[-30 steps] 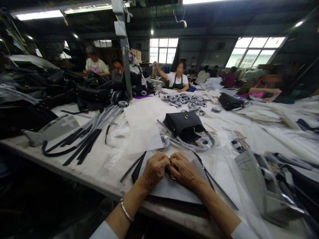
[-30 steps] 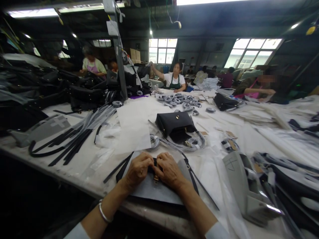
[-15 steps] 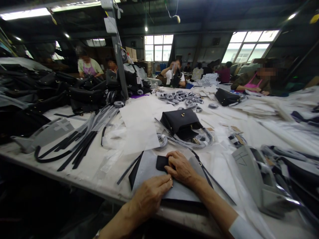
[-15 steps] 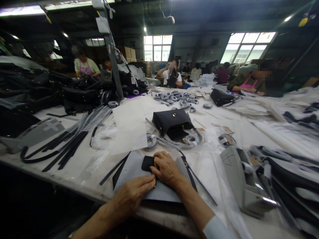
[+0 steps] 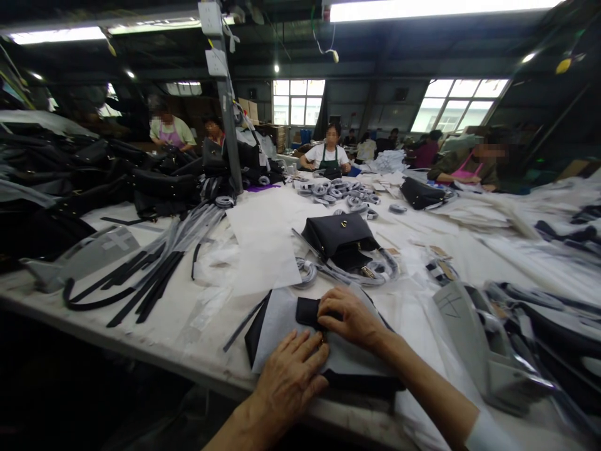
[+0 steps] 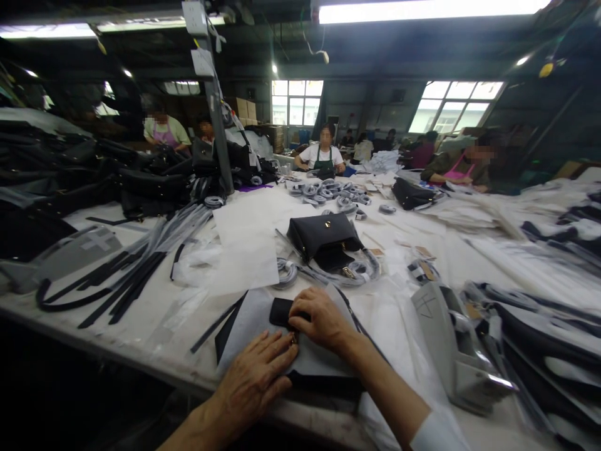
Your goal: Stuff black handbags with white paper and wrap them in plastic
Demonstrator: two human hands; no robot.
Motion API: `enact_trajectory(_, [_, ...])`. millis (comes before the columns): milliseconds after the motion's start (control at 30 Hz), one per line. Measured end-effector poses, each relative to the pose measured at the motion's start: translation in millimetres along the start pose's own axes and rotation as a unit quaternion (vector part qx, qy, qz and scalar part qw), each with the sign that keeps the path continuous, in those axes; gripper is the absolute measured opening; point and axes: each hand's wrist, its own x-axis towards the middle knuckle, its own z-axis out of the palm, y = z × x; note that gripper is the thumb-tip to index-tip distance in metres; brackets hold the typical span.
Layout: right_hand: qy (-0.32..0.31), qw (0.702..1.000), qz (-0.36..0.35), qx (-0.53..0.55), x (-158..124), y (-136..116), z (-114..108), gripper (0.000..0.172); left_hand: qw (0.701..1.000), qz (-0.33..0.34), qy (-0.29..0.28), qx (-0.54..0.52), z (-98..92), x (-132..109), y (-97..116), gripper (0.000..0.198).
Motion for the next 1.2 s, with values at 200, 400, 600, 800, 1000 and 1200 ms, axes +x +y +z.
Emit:
enact_trajectory(200, [-0.121,0.99,0.023,0.065,-18.7,-21.0,-10.7,0.019,0.999,0.001,0.045,-0.01,4.8,-4.7,-2.7,0.044])
enact_trajectory(400, [-0.132,0.991,-0.021,-0.011,-19.4,-12.9,-6.0,0.017,0.989,0.058,0.131,0.028,12.2,-8.2,-12.2,0.036])
enact_trajectory(600, [-0.17,0.98,-0.075,-0.066,-6.3,-12.3,-8.7,0.012,0.982,0.095,0.16,0.018,10.6,-6.6,-17.3,0.032])
enact_trajectory(800, [-0.203,0.959,-0.151,-0.126,1.6,-7.6,-5.8,0.014,0.989,0.07,0.13,-0.003,9.6,-8.0,-16.4,0.033])
enact_trajectory(1000, [-0.132,0.976,-0.032,-0.172,-8.0,-13.0,10.9,0.006,0.994,0.058,0.093,-0.019,7.0,-5.8,-9.1,0.034])
enact_trajectory(1200, [-0.045,0.971,0.092,-0.214,-24.8,-28.2,32.3,0.003,0.995,0.051,0.085,0.016,4.4,-4.3,-0.6,0.044])
